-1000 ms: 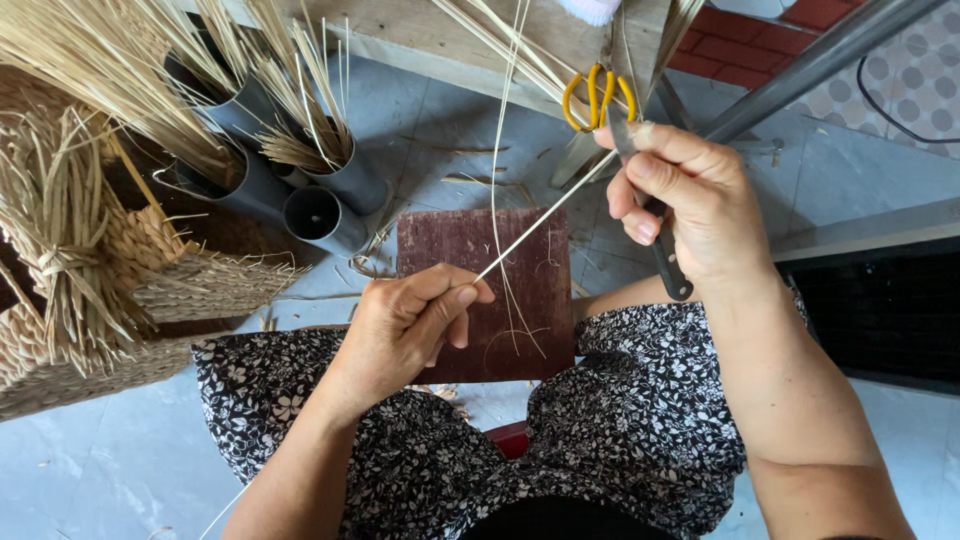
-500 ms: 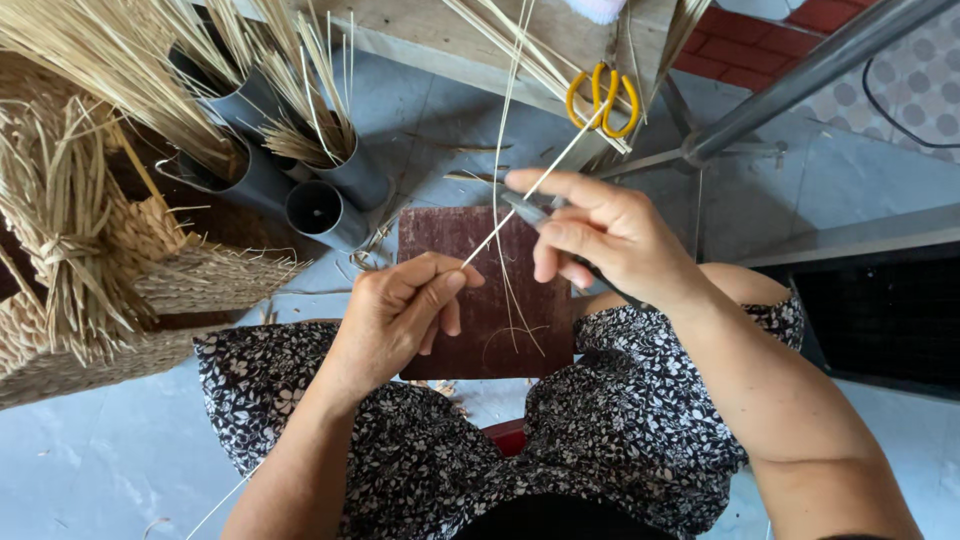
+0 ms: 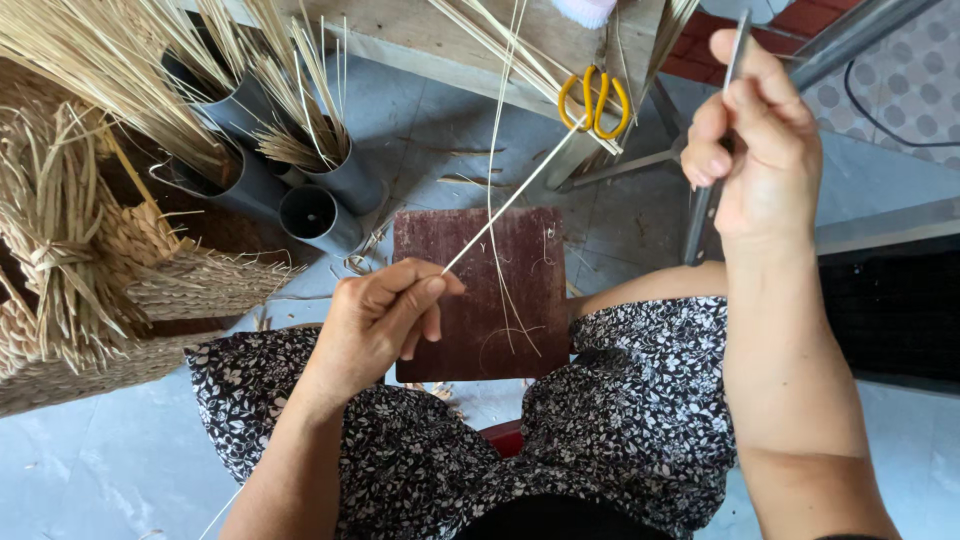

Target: The person sits on the floor and uses a small knife to split and shave thin rattan strips, drawing each strip against the blade to remove the outer layer and even the edges. They set finished strips aside and reach into a container of raw strips to continue.

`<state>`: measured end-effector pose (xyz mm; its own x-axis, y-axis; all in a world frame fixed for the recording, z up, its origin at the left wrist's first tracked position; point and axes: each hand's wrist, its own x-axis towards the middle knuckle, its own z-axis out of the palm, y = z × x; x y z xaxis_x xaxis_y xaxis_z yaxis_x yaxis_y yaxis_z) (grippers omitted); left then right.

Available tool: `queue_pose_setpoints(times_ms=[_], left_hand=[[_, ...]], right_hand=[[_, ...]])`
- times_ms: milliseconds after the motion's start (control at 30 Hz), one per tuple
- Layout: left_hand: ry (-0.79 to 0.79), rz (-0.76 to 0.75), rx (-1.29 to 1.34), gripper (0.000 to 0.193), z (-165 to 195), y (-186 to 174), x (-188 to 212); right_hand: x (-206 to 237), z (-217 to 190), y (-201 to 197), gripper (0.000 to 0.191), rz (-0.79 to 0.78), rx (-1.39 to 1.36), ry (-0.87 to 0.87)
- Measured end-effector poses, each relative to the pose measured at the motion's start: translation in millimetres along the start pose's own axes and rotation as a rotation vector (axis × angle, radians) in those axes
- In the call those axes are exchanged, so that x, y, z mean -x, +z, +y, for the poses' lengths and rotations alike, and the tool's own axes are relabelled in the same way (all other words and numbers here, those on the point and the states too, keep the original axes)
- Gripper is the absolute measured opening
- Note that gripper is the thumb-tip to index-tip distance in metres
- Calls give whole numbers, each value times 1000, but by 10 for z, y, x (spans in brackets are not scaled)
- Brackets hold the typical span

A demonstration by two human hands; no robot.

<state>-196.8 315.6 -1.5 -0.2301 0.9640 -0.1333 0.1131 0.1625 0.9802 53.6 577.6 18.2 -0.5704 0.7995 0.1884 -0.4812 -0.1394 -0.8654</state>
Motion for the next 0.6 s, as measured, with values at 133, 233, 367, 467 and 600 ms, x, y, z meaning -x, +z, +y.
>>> queue_pose_setpoints(times_ms=[133,233,367,467,600], left_hand=[[-37,-1,7,21,-9,37,-34],[-23,-4,7,21,-3,56,-57],[-57,-7,-28,22,7,87,-68],[-20,-5,-24,21,7,101,-84],[75,124,-250,22,19,42,-33]], right_hand=[[182,97,179,39,-163,238,151],[235,215,352,48,-292,235,343],[217,269,484,46,-366,260,384],[211,304,480,36,-291,246,356],[130,203,270,37,-171,162,236]])
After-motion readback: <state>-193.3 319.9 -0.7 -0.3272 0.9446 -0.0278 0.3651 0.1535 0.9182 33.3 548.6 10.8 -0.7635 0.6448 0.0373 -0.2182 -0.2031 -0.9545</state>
